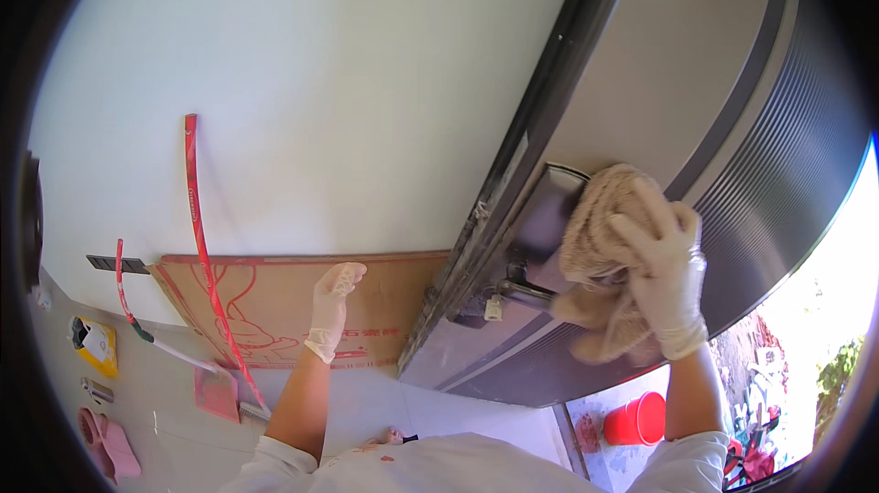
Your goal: Wring out a cleaning cloth in a bucket of water and wipe down a metal door.
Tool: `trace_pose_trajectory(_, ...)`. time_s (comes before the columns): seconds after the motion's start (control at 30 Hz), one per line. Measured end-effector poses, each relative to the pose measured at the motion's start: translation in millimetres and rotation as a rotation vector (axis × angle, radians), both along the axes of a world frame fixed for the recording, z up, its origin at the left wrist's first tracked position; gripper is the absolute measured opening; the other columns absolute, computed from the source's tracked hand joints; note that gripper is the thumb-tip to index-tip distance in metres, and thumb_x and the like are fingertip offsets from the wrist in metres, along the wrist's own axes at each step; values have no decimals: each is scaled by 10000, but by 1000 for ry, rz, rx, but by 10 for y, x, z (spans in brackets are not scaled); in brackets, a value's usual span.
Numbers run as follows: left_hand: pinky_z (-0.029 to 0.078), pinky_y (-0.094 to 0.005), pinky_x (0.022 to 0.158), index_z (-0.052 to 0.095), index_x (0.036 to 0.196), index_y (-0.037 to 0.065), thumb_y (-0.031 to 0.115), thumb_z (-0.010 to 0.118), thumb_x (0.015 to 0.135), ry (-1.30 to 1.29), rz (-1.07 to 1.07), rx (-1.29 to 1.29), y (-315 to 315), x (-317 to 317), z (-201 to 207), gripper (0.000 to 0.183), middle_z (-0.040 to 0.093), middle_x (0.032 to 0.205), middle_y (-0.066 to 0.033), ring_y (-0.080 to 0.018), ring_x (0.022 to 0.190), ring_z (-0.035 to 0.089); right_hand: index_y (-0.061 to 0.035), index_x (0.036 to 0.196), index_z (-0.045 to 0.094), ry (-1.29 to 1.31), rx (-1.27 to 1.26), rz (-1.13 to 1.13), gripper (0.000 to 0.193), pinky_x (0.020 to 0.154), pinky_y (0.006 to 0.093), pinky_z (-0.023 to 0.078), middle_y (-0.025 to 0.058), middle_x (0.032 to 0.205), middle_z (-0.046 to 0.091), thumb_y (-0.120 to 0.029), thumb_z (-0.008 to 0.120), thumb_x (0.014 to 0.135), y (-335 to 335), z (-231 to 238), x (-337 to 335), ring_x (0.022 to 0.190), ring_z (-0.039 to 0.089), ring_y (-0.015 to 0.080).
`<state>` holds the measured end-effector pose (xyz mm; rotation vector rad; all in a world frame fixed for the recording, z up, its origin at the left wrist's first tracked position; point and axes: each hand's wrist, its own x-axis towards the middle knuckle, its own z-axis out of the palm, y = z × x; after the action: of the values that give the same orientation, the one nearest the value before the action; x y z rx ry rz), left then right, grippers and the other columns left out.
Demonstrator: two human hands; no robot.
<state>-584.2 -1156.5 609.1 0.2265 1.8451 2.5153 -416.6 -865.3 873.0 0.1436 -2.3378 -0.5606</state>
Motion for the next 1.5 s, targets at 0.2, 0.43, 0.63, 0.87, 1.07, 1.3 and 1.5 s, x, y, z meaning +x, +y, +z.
trace_pose_trajectory(0.2, 304, -365, 1072, 208, 1482, 93, 492, 643, 848, 390, -516, 339, 322, 321, 474, 867, 338, 1471, -118, -239, 1295, 407, -77, 1232, 595, -89, -789, 508, 577, 1019, 401, 390, 186, 1315, 522, -74, 647, 658, -880, -14, -268, 1242, 476, 353)
trace_pose_trajectory(0.43, 338, -382, 1065, 199, 1478, 118, 396, 686, 814, -326, -770, 769, 276, 248, 319, 869, 271, 1501, -119, -245, 1312, 390, -38, 1133, 610, -341, -777, 584, 373, 915, 404, 441, 177, 1121, 596, -213, 658, 808, -1129, -560, -517, 1003, 566, 318)
trace_pose_trajectory(0.63, 384, -400, 1028, 263, 1456, 121, 438, 674, 805, 636, -331, -132, 718, -1088, 1597, 833, 335, 1464, -113, -282, 1275, 430, -37, 938, 558, 187, -509, -264, 307, 805, 441, 413, 108, 858, 575, -236, 703, 755, -928, -1400, -497, 841, 544, 310)
trace_pose_trajectory(0.87, 470, -405, 920, 368, 1367, 97, 250, 673, 810, 1039, -185, -77, 1436, -1218, 2728, 654, 471, 1316, -170, -363, 1169, 512, -51, 922, 505, 198, -538, -315, 392, 825, 406, 348, 104, 866, 541, -240, 751, 682, -919, -1505, -644, 835, 512, 294)
trace_pose_trajectory(1.07, 475, -416, 908, 416, 1310, 73, 304, 732, 734, 866, -320, -287, 1608, -1259, 1824, 697, 506, 1244, -164, -366, 1088, 549, -52, 959, 494, 113, -568, -245, 429, 839, 415, 322, 104, 902, 539, -260, 753, 688, -939, -1462, -603, 857, 509, 290)
trace_pose_trajectory(1.3, 440, -423, 979, 333, 1363, 76, 362, 865, 521, 944, -124, 65, 1566, -1085, 2770, 1036, 469, 1254, -168, -327, 1129, 508, -49, 964, 502, 115, -512, -263, 489, 828, 424, 319, 100, 889, 520, -315, 766, 650, -947, -1500, -556, 867, 508, 287)
trace_pose_trajectory(1.5, 505, -442, 891, 389, 1355, 168, 258, 705, 745, 1029, -182, 3, 1590, -1078, 2875, 692, 386, 1335, -176, -361, 1136, 490, -57, 956, 507, 163, -558, -259, 459, 828, 424, 320, 95, 877, 521, -294, 763, 658, -926, -1494, -566, 863, 508, 285)
